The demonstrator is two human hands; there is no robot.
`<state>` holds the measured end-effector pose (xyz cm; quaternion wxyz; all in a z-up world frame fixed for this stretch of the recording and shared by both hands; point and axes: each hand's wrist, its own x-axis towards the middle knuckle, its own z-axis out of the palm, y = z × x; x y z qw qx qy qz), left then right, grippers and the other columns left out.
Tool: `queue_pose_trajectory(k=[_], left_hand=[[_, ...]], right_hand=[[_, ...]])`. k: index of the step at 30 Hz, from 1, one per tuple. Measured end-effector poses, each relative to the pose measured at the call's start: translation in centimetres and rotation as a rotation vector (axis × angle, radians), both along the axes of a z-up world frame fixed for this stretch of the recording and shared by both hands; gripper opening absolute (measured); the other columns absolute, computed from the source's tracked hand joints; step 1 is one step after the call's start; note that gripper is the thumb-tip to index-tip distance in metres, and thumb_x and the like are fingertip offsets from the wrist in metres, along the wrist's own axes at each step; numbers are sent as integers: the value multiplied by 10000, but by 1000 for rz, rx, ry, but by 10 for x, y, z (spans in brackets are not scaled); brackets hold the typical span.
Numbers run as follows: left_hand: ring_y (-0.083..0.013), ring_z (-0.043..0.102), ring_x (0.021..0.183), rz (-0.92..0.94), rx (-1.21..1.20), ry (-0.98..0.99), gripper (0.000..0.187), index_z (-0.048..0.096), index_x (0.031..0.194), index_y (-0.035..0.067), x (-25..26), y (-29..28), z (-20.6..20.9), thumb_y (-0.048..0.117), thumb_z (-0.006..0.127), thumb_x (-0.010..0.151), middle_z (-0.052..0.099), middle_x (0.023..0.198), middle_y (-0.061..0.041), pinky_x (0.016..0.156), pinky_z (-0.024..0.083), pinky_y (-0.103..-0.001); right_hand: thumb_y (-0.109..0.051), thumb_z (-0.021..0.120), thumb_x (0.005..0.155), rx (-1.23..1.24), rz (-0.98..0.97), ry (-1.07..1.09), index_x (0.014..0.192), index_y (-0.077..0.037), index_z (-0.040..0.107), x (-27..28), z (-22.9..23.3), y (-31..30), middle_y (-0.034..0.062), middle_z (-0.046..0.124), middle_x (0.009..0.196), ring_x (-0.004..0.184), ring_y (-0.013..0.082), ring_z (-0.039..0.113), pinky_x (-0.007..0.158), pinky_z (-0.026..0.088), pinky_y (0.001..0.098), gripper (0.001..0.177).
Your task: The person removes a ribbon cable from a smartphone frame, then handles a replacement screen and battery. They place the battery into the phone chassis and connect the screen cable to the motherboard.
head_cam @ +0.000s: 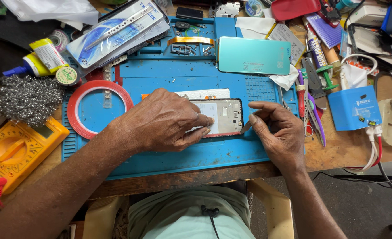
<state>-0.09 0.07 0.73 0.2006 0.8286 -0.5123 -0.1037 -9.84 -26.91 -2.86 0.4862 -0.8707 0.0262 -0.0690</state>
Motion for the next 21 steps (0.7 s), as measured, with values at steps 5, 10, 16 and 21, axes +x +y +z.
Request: queue_pose_trajectory(k=[5,10,16,21], left_hand=[[-247,698,698,36,-299,-107,89,753,969,169,-3,-6,1,226,701,925,704,788,-18,532,525,-426],[-225,690,697,-72,-236,-123,57,738,930,149,-9,-35,4,168,689,909,648,887,-32,523,535,-404],[-261,702,751,-188,-136,-106,114,699,963,152,-3,-67,6,210,601,961,647,881,-39,537,539,-434],[-277,705,784,-216,-40,-194,104,667,977,139,-4,-77,2,159,573,937,639,871,-56,556,544,-448]], right_hand=[[-52,711,996,112,-62,-75,1252,-5,676,-8,-3,-3,51,722,957,852,74,670,773,545,212,262],[-51,676,1017,214,-146,-145,1263,36,623,-13,-3,-1,71,727,949,856,102,724,778,570,227,266],[-37,669,1027,285,-184,-186,1279,32,618,-14,-2,-3,72,710,946,856,98,703,771,558,228,266],[-22,684,1029,317,-192,-208,1303,33,629,-16,-1,-7,60,694,936,857,87,671,782,545,225,284]])
